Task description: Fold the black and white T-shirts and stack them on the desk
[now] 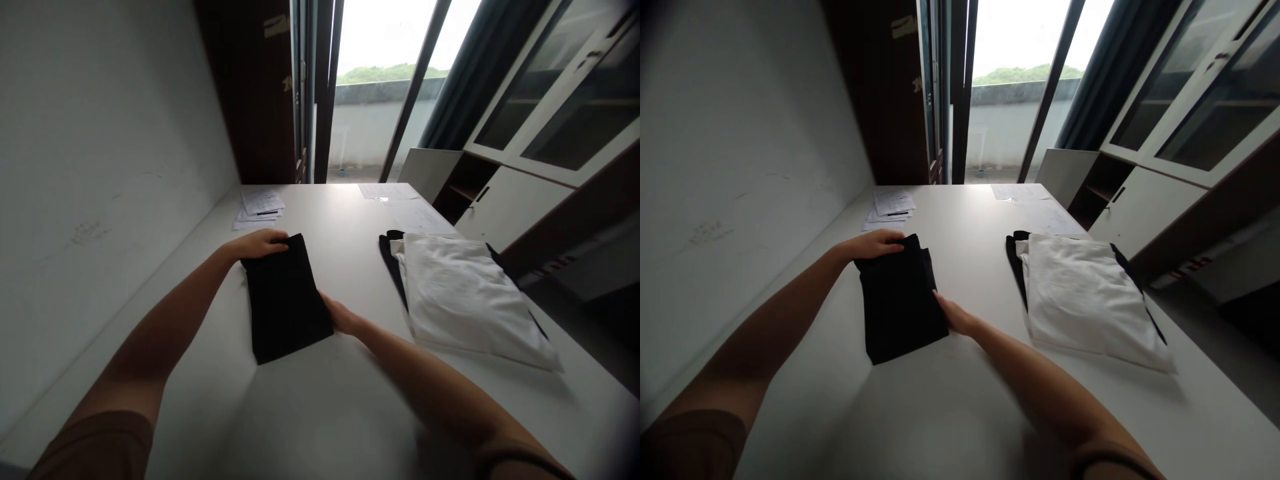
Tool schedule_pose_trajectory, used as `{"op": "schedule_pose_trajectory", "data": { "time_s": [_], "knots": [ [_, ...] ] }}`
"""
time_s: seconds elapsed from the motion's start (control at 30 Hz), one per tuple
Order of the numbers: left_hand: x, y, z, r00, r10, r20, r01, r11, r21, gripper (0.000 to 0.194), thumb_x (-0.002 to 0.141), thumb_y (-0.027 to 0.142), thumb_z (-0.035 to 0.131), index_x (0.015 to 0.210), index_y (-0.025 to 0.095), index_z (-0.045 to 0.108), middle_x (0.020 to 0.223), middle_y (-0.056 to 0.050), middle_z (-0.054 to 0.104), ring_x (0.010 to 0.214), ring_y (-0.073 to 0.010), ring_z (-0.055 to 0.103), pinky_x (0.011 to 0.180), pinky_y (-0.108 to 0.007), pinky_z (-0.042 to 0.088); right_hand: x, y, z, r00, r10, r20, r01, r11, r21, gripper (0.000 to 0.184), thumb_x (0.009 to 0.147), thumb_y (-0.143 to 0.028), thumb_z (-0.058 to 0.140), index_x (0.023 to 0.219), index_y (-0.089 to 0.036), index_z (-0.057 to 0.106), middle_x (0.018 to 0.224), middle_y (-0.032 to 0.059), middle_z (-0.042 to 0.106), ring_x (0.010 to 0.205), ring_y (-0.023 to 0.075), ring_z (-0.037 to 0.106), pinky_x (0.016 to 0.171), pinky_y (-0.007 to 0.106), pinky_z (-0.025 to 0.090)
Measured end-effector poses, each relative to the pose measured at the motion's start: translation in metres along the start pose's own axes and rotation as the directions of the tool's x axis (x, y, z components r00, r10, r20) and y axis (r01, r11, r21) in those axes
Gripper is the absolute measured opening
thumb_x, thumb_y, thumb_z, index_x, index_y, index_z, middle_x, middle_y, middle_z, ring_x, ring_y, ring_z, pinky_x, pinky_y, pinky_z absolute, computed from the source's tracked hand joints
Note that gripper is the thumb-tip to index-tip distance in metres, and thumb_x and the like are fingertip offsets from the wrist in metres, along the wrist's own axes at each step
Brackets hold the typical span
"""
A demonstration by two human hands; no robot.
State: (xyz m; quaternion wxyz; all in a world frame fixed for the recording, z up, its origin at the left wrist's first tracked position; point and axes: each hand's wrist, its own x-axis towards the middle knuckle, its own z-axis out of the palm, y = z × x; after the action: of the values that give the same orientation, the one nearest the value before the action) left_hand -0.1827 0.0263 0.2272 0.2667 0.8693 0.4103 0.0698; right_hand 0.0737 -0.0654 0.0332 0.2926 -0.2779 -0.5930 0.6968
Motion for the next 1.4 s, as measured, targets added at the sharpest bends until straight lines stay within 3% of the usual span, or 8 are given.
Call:
{"op": "schedule_pose_trajectory", "data": {
  "time_s": [0.13,0.27,0.5,0.73,0.93,1.1,1.3,1.4],
  "knots": [
    [0.021,-0.052,-0.003,0.991,-0.107,-0.076,0.120,0.976,0.182,0.035,0.097,0.044,0.050,0.113,0.017,0.066,0.115,-0.007,0.070,0.103,-0.0227,0.060,0.095,-0.031,0.045,0.001,-0.010,-0.007,0.984,0.071,0.166,-0.091,0.989,0.117,0.077,0.093,-0.083,0.039,0.127,-0.022,0.070,0.123,0.0090,0.073,0.117,0.0308,0.067,0.108,0.051,0.049],
    [0.043,-0.081,0.009,0.986,-0.147,-0.080,0.163,0.954,0.251,0.035,0.099,0.037,0.046,0.121,0.017,0.064,0.123,-0.008,0.069,0.105,-0.0218,0.060,0.095,-0.029,0.044,0.005,-0.003,0.010,0.996,-0.080,-0.046,0.074,0.989,-0.128,0.061,0.089,-0.055,0.072,0.141,-0.029,0.058,0.138,0.0048,0.064,0.128,0.0294,0.059,0.113,0.048,0.045],
    [0.082,-0.106,0.033,0.956,-0.273,-0.108,0.293,0.879,0.375,0.038,0.101,0.045,0.046,0.113,0.017,0.069,0.116,-0.011,0.073,0.099,-0.0227,0.062,0.088,-0.030,0.044,0.008,0.005,0.023,0.934,-0.163,-0.318,0.027,0.919,-0.392,0.080,0.093,-0.035,0.062,0.163,-0.039,0.022,0.130,0.0025,0.069,0.113,0.0273,0.067,0.102,0.050,0.053],
    [0.105,-0.129,0.063,0.916,-0.345,-0.204,0.401,0.813,0.423,0.032,0.100,0.047,0.049,0.109,0.027,0.073,0.114,-0.007,0.074,0.104,-0.0250,0.066,0.085,-0.031,0.046,-0.001,-0.005,0.034,0.935,-0.282,-0.214,0.053,0.709,-0.703,0.034,0.100,-0.027,0.052,0.130,-0.030,0.068,0.127,0.0014,0.072,0.115,0.0235,0.068,0.102,0.039,0.051],
    [0.096,-0.135,0.103,0.869,-0.319,-0.379,0.464,0.792,0.397,0.041,0.106,0.042,0.033,0.122,0.023,0.066,0.123,-0.013,0.068,0.115,-0.0285,0.061,0.097,-0.040,0.045,0.000,-0.004,0.033,0.910,-0.300,-0.286,-0.113,0.485,-0.867,0.028,0.101,-0.029,0.055,0.125,-0.026,0.070,0.113,0.0057,0.074,0.105,0.0237,0.067,0.099,0.037,0.048],
    [0.083,-0.130,0.119,0.760,-0.221,-0.611,0.497,0.803,0.328,0.036,0.101,0.037,0.045,0.127,0.019,0.063,0.129,-0.015,0.061,0.122,-0.0306,0.054,0.104,-0.044,0.043,0.015,-0.004,0.019,0.889,-0.327,-0.321,-0.164,0.428,-0.889,0.032,0.102,-0.032,0.056,0.132,-0.026,0.064,0.121,0.0072,0.069,0.112,0.0231,0.062,0.100,0.035,0.046],
    [0.043,-0.110,0.162,0.817,-0.124,-0.564,0.386,0.843,0.374,0.037,0.097,0.036,0.055,0.129,0.021,0.065,0.148,-0.012,0.052,0.141,-0.0305,0.042,0.122,-0.049,0.029,0.049,-0.019,-0.006,0.893,-0.306,-0.330,-0.241,0.296,-0.924,0.035,0.100,-0.037,0.060,0.133,-0.026,0.063,0.119,0.0103,0.065,0.113,0.0257,0.059,0.101,0.038,0.044],
    [0.024,-0.108,0.184,0.826,-0.203,-0.526,0.434,0.824,0.363,0.049,0.100,0.044,0.050,0.144,0.023,0.056,0.161,-0.013,0.040,0.151,-0.0339,0.030,0.124,-0.057,0.022,0.070,-0.027,-0.003,0.874,-0.388,-0.293,-0.209,0.246,-0.947,0.037,0.101,-0.037,0.057,0.134,-0.024,0.063,0.133,0.0124,0.061,0.123,0.0275,0.054,0.106,0.040,0.042]
  ]
}}
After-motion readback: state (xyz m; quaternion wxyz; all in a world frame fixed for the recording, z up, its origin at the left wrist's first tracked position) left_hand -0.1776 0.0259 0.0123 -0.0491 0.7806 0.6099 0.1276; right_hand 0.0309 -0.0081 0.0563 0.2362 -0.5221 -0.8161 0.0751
